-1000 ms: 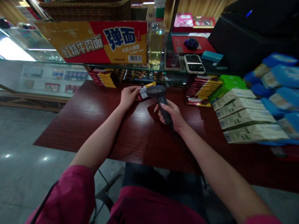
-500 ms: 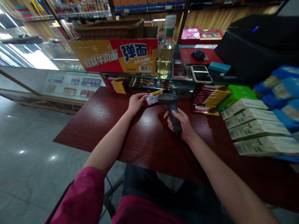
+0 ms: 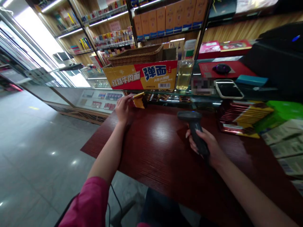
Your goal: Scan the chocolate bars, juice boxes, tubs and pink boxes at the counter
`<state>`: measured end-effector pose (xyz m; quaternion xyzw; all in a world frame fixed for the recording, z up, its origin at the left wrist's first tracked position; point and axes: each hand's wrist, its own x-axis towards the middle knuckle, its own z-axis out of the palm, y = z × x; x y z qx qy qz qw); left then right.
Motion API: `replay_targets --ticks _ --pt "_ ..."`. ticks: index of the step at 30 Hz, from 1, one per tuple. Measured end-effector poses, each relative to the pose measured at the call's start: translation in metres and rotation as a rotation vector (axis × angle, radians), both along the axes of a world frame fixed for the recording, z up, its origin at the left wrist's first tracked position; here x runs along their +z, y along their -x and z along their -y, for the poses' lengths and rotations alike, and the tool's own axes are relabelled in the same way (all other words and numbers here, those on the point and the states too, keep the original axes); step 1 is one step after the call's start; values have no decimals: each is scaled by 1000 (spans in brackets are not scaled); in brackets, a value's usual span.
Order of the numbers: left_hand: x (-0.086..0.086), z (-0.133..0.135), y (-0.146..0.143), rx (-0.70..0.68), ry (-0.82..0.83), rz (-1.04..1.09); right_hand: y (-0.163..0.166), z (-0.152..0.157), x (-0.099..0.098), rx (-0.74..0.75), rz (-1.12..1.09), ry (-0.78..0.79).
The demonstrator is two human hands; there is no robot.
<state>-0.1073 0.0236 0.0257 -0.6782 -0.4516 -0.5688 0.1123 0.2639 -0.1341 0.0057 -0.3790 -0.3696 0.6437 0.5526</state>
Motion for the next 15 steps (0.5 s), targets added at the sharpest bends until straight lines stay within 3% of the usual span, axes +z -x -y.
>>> replay_targets --ticks 6,11,15 --pt "-10 -26 26 -66 74 -95 -3 0 -2 11 31 62" --pt "-23 -47 41 43 116 -69 -3 0 -1 -7 42 91" --pt "-24 -44 36 119 191 -125 -4 0 -3 -36 75 71"
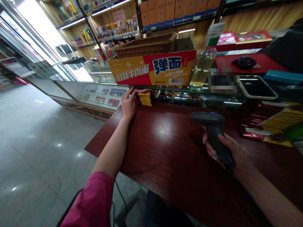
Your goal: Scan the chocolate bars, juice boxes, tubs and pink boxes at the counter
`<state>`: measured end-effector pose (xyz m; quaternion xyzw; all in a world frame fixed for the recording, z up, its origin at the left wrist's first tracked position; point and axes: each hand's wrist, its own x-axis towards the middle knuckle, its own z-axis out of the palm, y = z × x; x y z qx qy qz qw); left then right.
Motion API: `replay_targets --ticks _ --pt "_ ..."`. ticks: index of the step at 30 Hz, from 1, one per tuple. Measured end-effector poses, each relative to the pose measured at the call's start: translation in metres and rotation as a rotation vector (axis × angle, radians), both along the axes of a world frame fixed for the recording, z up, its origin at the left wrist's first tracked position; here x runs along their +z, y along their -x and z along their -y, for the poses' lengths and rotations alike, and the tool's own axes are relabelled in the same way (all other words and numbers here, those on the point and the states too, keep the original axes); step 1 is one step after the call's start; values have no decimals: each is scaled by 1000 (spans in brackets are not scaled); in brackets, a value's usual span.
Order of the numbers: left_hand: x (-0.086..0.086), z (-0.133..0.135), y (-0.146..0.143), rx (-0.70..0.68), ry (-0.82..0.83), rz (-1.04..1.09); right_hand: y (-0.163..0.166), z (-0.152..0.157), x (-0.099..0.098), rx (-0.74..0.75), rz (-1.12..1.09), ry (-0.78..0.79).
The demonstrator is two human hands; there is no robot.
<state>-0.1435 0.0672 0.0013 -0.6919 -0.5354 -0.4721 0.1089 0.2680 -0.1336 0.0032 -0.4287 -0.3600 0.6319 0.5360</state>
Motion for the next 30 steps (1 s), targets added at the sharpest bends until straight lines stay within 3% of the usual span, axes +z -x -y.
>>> replay_targets --ticks 5,11,16,20,25,28,30 --pt "5 16 -17 -21 81 -107 2 1 0 7 -6 -9" --pt "5 17 -18 -20 193 -140 2 3 7 -64 -41 -92" --pt "10 32 -40 -74 124 -126 -22 7 11 -266 -1 -207" --pt "7 59 -115 -314 25 -125 -60 19 6 -434 65 -263" --pt "-2 103 -266 -816 168 -389 -96 46 -4 -512 1 -221" --pt "-6 114 -343 -893 261 -379 -103 57 -7 -541 -31 -232" --pt "-9 112 -375 -883 321 -372 -105 60 -8 -554 -46 -232"
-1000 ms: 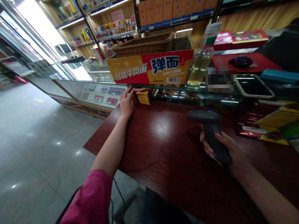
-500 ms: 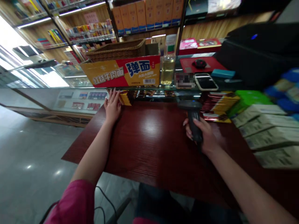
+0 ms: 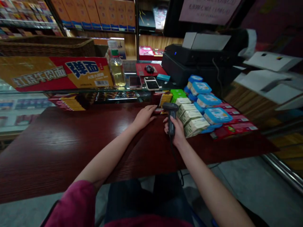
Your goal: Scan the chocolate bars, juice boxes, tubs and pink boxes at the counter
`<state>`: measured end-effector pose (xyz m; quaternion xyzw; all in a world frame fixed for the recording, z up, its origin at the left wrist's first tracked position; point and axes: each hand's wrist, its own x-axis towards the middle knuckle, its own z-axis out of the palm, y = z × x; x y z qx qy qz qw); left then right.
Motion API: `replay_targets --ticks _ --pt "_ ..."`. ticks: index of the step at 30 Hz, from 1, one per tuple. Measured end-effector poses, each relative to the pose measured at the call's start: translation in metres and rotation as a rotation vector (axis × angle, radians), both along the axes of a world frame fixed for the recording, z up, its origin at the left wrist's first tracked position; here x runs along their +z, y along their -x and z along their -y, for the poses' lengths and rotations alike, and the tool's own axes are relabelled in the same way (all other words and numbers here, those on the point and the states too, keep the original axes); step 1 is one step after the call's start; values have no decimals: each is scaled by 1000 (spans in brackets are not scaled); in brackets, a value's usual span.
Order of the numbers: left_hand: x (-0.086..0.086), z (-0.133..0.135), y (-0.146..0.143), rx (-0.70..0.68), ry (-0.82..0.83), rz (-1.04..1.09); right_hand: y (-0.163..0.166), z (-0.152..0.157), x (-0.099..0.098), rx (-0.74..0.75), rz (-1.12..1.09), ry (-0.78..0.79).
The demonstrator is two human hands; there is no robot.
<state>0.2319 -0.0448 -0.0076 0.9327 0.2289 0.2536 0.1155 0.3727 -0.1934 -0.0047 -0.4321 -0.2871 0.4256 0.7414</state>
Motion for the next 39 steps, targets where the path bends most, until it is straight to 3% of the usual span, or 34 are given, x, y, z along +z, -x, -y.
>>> replay_targets --ticks 2,5,10,13,16,20,22,26,39 --pt "-3 -4 -15 6 22 -43 0 0 0 1 -14 2" --pt "-6 -6 -12 4 18 -109 1 -1 1 23 -14 -2" --pt "-2 1 35 55 -49 -103 6 5 8 108 -21 -4" --pt "-1 -1 78 217 7 5 14 6 13 246 -29 22" --pt "-4 -12 121 398 274 304 32 -4 18 404 -12 43" --pt "-7 -30 153 472 768 646 71 -35 22 590 18 36" --pt "-6 -37 157 493 822 747 91 -52 21 614 8 25" --pt "-6 -45 158 545 782 833 113 -70 12 552 -30 15" --pt "-10 -47 161 528 817 848 111 -65 10 562 -12 50"
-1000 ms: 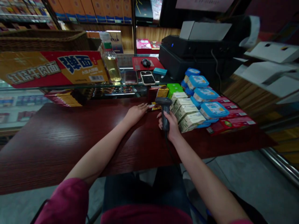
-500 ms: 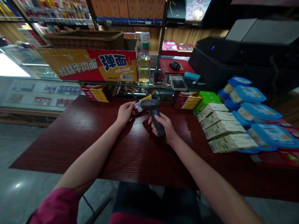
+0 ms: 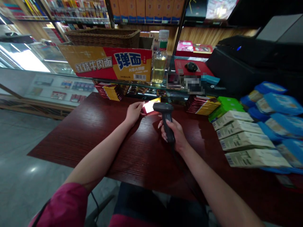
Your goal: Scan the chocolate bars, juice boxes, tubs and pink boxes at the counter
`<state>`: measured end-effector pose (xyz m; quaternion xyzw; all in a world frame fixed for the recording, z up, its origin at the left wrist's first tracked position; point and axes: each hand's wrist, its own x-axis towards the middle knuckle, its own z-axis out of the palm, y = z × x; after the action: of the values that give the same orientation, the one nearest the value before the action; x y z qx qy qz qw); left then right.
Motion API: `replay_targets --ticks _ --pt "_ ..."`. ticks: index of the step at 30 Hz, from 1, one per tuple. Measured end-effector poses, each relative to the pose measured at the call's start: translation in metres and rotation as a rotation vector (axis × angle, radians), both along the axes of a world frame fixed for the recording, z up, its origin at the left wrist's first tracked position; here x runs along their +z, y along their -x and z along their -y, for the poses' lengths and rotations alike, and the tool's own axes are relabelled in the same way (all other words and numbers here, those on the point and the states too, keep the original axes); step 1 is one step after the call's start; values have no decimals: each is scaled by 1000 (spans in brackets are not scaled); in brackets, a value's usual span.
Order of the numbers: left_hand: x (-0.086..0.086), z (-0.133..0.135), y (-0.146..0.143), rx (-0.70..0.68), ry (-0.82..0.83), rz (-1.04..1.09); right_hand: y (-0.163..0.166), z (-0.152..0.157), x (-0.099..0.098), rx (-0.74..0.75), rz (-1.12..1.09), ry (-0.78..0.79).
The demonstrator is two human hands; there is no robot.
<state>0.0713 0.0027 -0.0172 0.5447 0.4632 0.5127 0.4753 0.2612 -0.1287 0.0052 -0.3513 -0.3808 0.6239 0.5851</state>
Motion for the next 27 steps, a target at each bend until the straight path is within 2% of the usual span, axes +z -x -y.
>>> replay_targets --ticks 3,6,9,13,16,19,22,25,27 --pt "4 -3 9 30 -16 -59 -3 1 -2 -23 -26 -15" --pt "11 0 36 56 -210 -256 -7 3 -3 -49 -59 -14" --pt "13 13 83 21 -332 -410 -9 6 -2 -68 -82 4" --pt "7 36 159 38 -324 -495 -7 9 2 -43 -40 11" --pt "5 49 198 68 -320 -586 -6 12 4 -2 23 23" --pt "9 64 200 197 -363 -850 -7 13 3 29 79 27" --pt "16 82 173 334 -431 -1128 -7 13 2 36 98 41" --pt "21 99 148 347 -430 -1246 -8 12 1 6 79 50" --pt "21 105 143 365 -391 -1310 -8 12 1 -13 57 52"
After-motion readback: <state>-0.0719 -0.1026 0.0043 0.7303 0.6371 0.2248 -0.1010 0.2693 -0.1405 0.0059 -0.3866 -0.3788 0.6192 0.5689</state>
